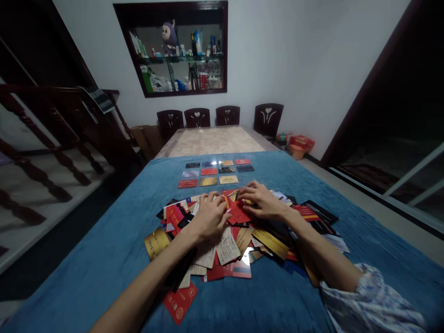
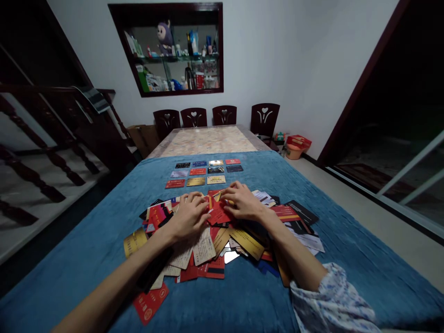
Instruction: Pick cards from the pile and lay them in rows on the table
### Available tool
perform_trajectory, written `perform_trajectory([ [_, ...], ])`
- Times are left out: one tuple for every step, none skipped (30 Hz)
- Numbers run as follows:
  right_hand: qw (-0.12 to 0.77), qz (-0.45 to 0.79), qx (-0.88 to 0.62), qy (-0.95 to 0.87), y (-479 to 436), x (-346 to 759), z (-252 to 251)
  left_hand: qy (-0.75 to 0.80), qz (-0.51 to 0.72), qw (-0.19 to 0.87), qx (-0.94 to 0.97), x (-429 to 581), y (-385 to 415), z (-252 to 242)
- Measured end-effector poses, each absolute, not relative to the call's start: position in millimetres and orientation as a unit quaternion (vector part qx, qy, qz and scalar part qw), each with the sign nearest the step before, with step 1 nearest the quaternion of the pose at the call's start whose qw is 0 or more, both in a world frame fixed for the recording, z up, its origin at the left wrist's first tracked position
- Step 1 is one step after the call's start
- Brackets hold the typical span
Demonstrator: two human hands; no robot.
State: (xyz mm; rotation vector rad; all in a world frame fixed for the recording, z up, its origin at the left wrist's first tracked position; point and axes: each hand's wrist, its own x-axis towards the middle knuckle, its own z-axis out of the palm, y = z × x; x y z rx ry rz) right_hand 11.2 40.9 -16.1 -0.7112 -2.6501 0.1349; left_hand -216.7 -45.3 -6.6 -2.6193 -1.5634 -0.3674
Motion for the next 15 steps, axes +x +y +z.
perform_trajectory([
  [0.188, 0.056, -0.25, -0.948, 40, 11, -17, -0.501, -0.125, 0.033, -0.856, -215, -48, -7],
  [0.181, 0.063, -0.247, -0.95, 39, 11, -18, -0.495, -0.128, 0.03, -0.859, -214, -51, -8],
  [0.177, 0.07, -0.245, -0.951, 39, 11, -19, -0.49, -0.128, 0.028, -0.862, -213, -52, -10],
  [0.175, 0.075, -0.242, -0.951, 39, 11, -20, -0.486, -0.128, 0.024, -0.864, -212, -54, -11],
  [0.175, 0.078, -0.239, -0.952, 39, 11, -21, -0.482, -0.128, 0.02, -0.867, -211, -54, -12],
  [0.175, 0.081, -0.235, -0.953, 39, 11, -21, -0.479, -0.129, 0.016, -0.868, -211, -54, -14],
  [0.176, 0.083, -0.229, -0.954, 40, 11, -22, -0.477, -0.13, 0.014, -0.869, -210, -54, -15],
  [0.178, 0.085, -0.224, -0.954, 40, 11, -22, -0.476, -0.133, 0.012, -0.87, -210, -54, -16],
  [0.179, 0.087, -0.221, -0.955, 41, 12, -23, -0.475, -0.135, 0.012, -0.869, -210, -53, -17],
  [0.18, 0.089, -0.219, -0.955, 42, 12, -23, -0.476, -0.137, 0.013, -0.869, -210, -53, -18],
  [0.18, 0.091, -0.218, -0.955, 43, 12, -24, -0.476, -0.138, 0.015, -0.868, -210, -52, -19],
  [0.181, 0.092, -0.217, -0.955, 43, 12, -24, -0.477, -0.139, 0.017, -0.868, -210, -52, -20],
  [0.182, 0.094, -0.215, -0.955, 44, 12, -25, -0.478, -0.138, 0.019, -0.867, -210, -52, -20],
  [0.183, 0.095, -0.214, -0.955, 45, 11, -25, -0.479, -0.137, 0.021, -0.867, -210, -52, -20],
  [0.185, 0.096, -0.212, -0.955, 45, 11, -26, -0.481, -0.135, 0.023, -0.866, -210, -52, -21],
])
